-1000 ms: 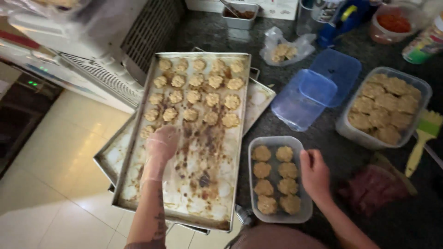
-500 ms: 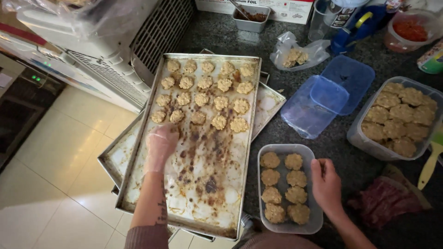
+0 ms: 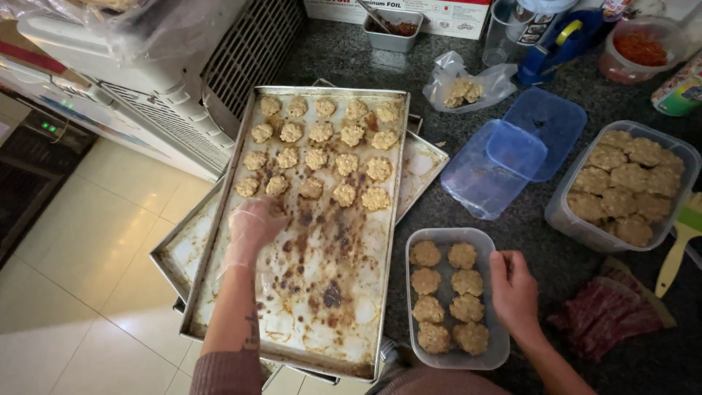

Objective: The person picks up baked cookies from metal trays by hand and places them into plastic containers.

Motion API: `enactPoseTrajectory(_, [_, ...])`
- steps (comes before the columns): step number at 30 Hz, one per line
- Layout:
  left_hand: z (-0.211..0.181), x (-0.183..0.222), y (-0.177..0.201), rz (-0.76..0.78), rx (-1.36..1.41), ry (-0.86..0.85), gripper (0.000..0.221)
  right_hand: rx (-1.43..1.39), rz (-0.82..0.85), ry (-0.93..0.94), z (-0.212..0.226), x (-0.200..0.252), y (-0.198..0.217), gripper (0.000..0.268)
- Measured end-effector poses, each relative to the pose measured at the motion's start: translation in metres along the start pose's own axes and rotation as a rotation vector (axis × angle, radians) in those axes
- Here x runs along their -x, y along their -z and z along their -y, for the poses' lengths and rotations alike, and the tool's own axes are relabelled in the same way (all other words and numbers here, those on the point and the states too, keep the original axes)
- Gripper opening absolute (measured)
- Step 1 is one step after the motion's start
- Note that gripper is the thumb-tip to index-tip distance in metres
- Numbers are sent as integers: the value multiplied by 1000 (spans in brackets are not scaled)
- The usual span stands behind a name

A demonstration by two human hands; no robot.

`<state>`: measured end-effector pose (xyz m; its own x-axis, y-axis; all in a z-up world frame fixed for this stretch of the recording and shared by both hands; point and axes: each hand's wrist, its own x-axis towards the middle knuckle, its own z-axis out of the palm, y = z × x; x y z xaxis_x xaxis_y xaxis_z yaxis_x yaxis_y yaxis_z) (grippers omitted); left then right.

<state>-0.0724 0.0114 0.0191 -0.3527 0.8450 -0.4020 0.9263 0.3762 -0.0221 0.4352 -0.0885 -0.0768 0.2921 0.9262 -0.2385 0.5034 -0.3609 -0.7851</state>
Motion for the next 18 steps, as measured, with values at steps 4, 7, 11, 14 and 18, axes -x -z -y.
enactPoseTrajectory(4, [-7, 31, 14, -32, 150, 11, 14, -28, 27, 12, -15, -6, -4, 39])
enactPoseTrajectory(7, [-9, 52, 22, 23, 396, 102, 14, -29, -18, 95, -20, -8, -7, 38])
enactPoseTrajectory(11, [18, 33, -19, -66, 325, 5, 22, -31, -36, 43, -28, -11, -15, 39])
enactPoseTrajectory(14, [-11, 65, 0, -83, 359, -8, 39, -87, -67, 23, -49, -20, -24, 39])
enactPoseTrajectory(18, [-88, 145, 22, -137, 938, -392, 37, -345, 80, -137, -86, -44, -33, 40])
